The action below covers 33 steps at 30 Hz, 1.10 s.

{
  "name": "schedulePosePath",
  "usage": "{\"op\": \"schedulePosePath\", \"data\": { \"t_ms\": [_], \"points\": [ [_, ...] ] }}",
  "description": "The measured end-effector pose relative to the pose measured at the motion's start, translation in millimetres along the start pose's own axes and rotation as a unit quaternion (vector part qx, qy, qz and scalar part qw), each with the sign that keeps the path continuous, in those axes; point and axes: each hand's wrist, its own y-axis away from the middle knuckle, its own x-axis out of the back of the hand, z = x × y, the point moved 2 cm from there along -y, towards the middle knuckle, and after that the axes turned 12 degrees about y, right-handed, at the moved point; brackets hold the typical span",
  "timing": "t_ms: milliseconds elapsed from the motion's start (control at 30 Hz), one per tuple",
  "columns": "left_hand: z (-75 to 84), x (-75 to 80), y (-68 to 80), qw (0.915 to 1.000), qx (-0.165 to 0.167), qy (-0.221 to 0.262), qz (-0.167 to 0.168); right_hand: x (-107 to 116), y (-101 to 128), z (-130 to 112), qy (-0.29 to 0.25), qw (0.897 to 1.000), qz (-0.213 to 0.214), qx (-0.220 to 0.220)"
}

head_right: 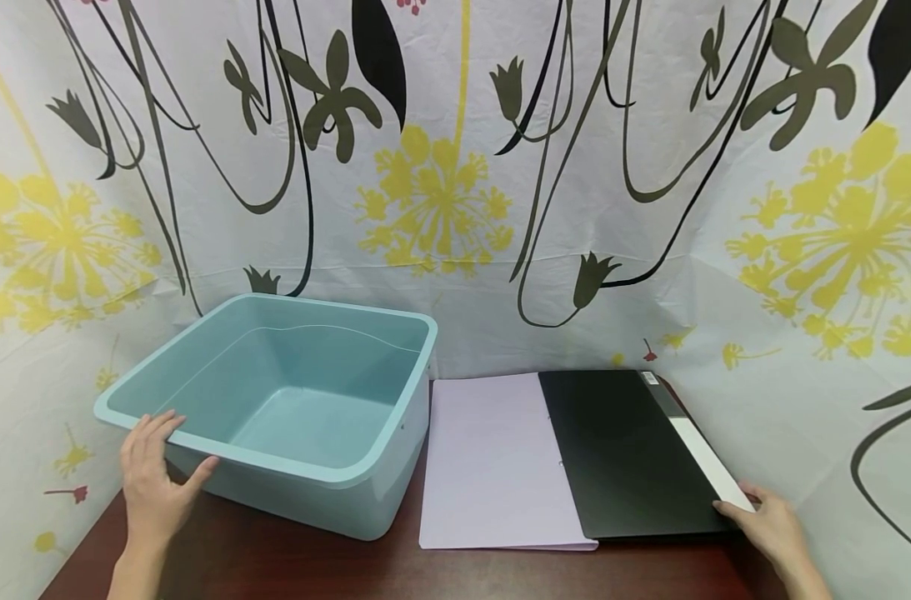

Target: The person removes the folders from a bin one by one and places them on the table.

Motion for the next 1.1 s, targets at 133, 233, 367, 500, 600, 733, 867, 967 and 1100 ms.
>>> {"op": "schedulePosePath", "data": {
  "t_ms": [133,233,367,500,600,733,867,967,1100],
  "points": [
    [0.0,-0.1,0.1,1.0000,-0.001,0.001,0.000,2,-1,-2,0.004,1.000,0.001,0.004],
    [0.2,-0.1,0.0,1.0000,-0.001,0.001,0.000,2,0,-2,0.005,1.000,0.007,0.009],
    [0.5,-0.2,-0.1,1.0000,-0.001,0.001,0.001,3,0,-2,0.008,1.000,0.014,0.013],
    [0.8,-0.3,0.3,1.0000,0.000,0.001,0.001,4,1,-4,0.006,1.000,0.013,0.021],
    [1.0,0.0,0.3,1.0000,0.000,0.000,0.000,5,2,-7,-0.006,0.999,0.013,0.037],
    [1.5,0.2,-0.1,1.0000,0.001,-0.001,0.000,9,1,-14,-0.008,0.998,0.012,0.055],
    [1.6,0.4,-0.2,1.0000,-0.002,-0.001,0.002,14,0,-27,-0.003,0.999,-0.011,0.053],
    [1.5,0.5,-0.4,1.0000,-0.003,-0.003,0.001,18,-1,-36,-0.004,0.998,-0.010,0.055],
    [1.6,0.7,-1.0,1.0000,-0.003,-0.007,-0.002,23,0,-46,-0.010,0.998,0.005,0.067]
  ]
}}
